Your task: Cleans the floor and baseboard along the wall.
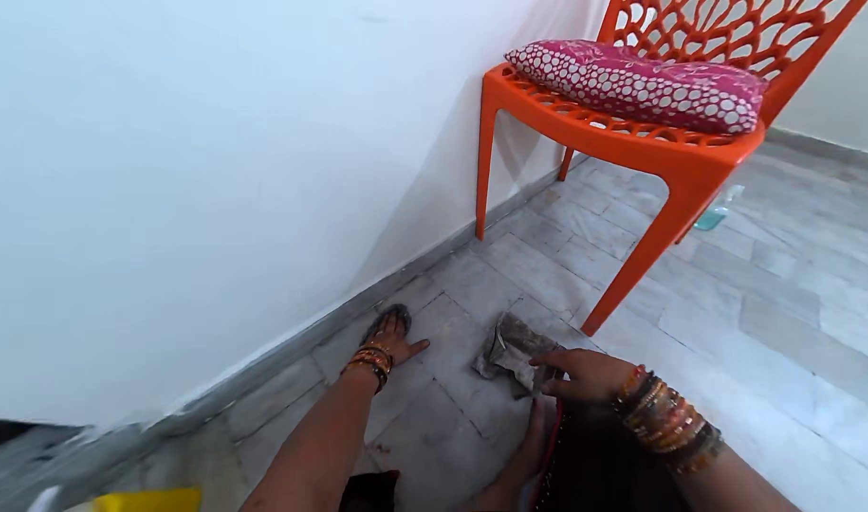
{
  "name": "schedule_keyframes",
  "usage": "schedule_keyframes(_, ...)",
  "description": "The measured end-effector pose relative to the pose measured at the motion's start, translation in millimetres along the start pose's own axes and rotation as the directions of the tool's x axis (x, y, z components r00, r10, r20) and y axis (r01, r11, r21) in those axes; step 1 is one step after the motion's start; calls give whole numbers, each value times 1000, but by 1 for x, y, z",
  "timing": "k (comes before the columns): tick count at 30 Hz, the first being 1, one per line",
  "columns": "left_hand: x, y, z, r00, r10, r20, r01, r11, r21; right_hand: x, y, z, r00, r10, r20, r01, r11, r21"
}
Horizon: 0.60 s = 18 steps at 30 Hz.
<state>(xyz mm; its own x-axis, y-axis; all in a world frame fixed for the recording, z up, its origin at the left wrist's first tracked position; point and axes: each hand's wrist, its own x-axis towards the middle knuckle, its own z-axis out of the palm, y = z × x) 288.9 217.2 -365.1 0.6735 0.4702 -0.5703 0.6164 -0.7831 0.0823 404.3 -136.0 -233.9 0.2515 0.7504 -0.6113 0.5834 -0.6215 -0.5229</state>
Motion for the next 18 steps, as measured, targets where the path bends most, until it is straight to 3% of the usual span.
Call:
schedule_keyframes(5, -52, -26, 28, 996, -16, 86, 15, 1000, 9, -19, -18, 6, 999, -20, -27, 19, 999, -38)
schedule_keyframes(10, -64, -13, 43, 995, 40, 95, -46, 997, 57, -24, -33, 10, 995, -99, -13, 98, 991, -87)
schedule_keyframes(13, -40, 4, 34, 995, 62, 79, -65, 997, 40, -18, -37, 7, 993, -116, 12, 117, 987, -112)
schedule_keyframes(18, 45, 45, 6, 993, 119, -25, -120, 993, -2, -13, -24, 4, 984, -176, 25, 178, 977, -114)
